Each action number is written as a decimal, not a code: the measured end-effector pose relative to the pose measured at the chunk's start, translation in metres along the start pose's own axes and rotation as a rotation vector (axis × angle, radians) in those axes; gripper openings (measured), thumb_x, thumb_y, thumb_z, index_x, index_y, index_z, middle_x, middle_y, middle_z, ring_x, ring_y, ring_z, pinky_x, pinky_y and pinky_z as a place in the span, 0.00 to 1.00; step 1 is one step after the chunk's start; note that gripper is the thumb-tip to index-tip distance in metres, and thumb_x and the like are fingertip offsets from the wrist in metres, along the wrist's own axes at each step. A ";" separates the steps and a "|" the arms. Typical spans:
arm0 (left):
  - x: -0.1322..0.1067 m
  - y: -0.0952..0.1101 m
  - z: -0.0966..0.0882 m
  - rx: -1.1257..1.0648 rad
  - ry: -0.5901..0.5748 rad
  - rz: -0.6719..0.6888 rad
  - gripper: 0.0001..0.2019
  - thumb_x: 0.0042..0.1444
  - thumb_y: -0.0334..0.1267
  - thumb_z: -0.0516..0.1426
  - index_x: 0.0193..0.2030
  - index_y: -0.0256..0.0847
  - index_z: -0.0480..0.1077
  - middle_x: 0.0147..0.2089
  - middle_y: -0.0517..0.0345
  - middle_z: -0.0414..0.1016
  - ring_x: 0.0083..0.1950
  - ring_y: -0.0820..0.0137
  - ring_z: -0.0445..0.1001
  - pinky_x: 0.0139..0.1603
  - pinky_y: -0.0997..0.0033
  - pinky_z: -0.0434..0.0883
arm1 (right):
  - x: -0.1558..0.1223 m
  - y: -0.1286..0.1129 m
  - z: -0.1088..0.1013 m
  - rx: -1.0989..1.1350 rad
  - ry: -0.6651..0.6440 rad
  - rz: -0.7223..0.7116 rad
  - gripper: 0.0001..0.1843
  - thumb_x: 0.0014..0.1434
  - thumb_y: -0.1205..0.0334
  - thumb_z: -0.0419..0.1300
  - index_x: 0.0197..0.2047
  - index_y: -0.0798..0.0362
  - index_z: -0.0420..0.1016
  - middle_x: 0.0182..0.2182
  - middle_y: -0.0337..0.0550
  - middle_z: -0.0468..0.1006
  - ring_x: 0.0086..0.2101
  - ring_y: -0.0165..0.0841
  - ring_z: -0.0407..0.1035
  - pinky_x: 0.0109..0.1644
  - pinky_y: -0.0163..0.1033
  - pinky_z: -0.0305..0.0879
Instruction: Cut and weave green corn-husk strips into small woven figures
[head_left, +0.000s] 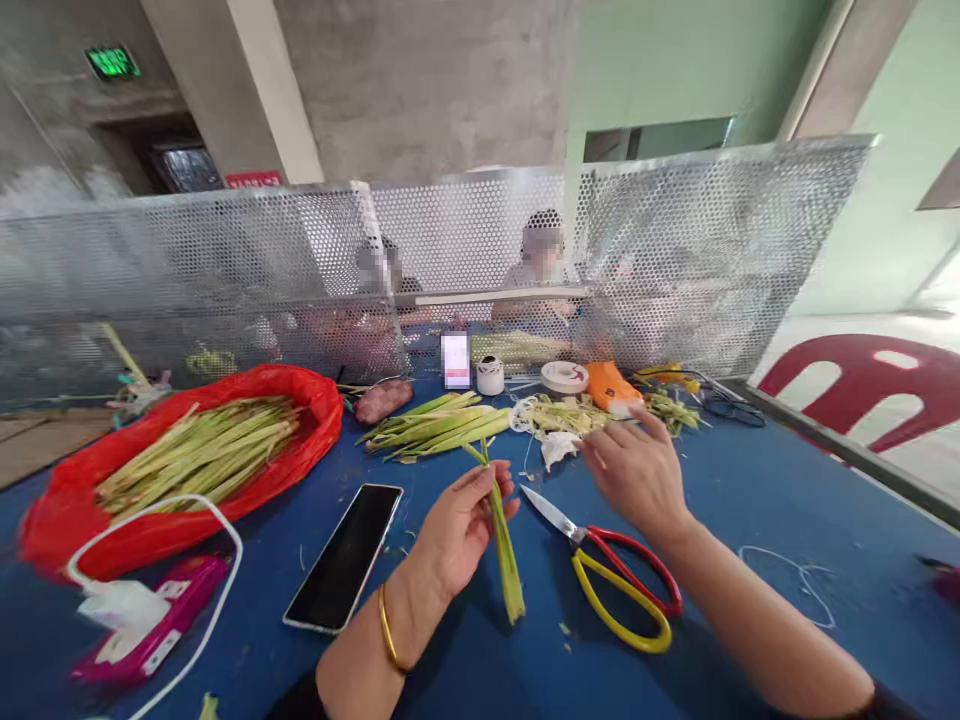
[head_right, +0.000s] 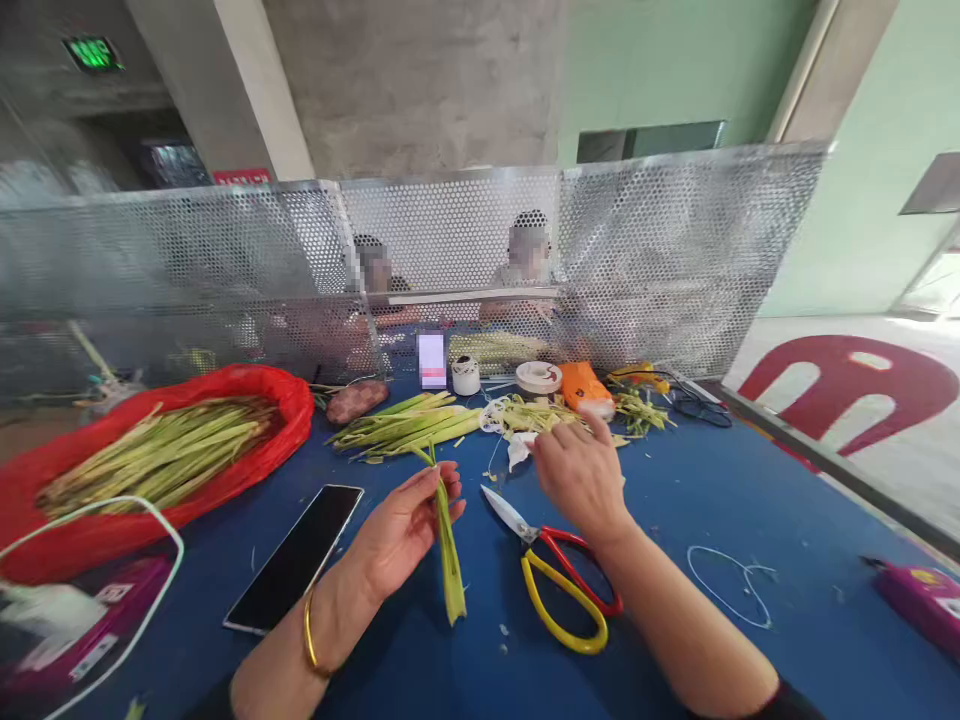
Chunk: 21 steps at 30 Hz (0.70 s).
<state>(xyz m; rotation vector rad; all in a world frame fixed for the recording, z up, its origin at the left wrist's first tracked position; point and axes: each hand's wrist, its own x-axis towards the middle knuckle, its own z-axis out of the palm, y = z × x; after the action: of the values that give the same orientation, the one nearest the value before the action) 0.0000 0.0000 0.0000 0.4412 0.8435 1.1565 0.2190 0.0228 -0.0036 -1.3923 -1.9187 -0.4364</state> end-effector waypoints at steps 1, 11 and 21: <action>0.000 -0.001 -0.001 -0.022 0.013 -0.003 0.07 0.58 0.26 0.57 0.36 0.30 0.77 0.34 0.52 0.76 0.35 0.71 0.75 0.41 0.67 0.76 | -0.008 -0.011 0.002 0.118 -0.014 0.065 0.17 0.63 0.58 0.53 0.26 0.54 0.74 0.24 0.46 0.75 0.32 0.40 0.71 0.56 0.54 0.57; 0.005 -0.020 -0.007 -0.071 -0.061 -0.013 0.03 0.52 0.30 0.62 0.33 0.33 0.77 0.30 0.54 0.75 0.31 0.73 0.73 0.35 0.75 0.72 | -0.054 -0.084 0.022 1.313 -0.648 0.676 0.16 0.51 0.49 0.64 0.26 0.54 0.71 0.21 0.36 0.73 0.23 0.29 0.66 0.30 0.35 0.61; 0.010 -0.020 -0.014 0.250 0.015 0.052 0.10 0.43 0.36 0.67 0.33 0.34 0.79 0.31 0.55 0.76 0.29 0.73 0.72 0.32 0.74 0.68 | -0.058 -0.081 0.020 1.249 -0.655 0.756 0.20 0.46 0.44 0.67 0.28 0.54 0.73 0.22 0.37 0.72 0.25 0.29 0.67 0.29 0.34 0.63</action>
<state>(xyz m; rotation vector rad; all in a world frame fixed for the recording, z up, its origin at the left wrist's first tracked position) 0.0033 0.0003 -0.0261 0.6640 0.9991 1.1075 0.1467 -0.0331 -0.0474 -1.2135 -1.3587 1.4686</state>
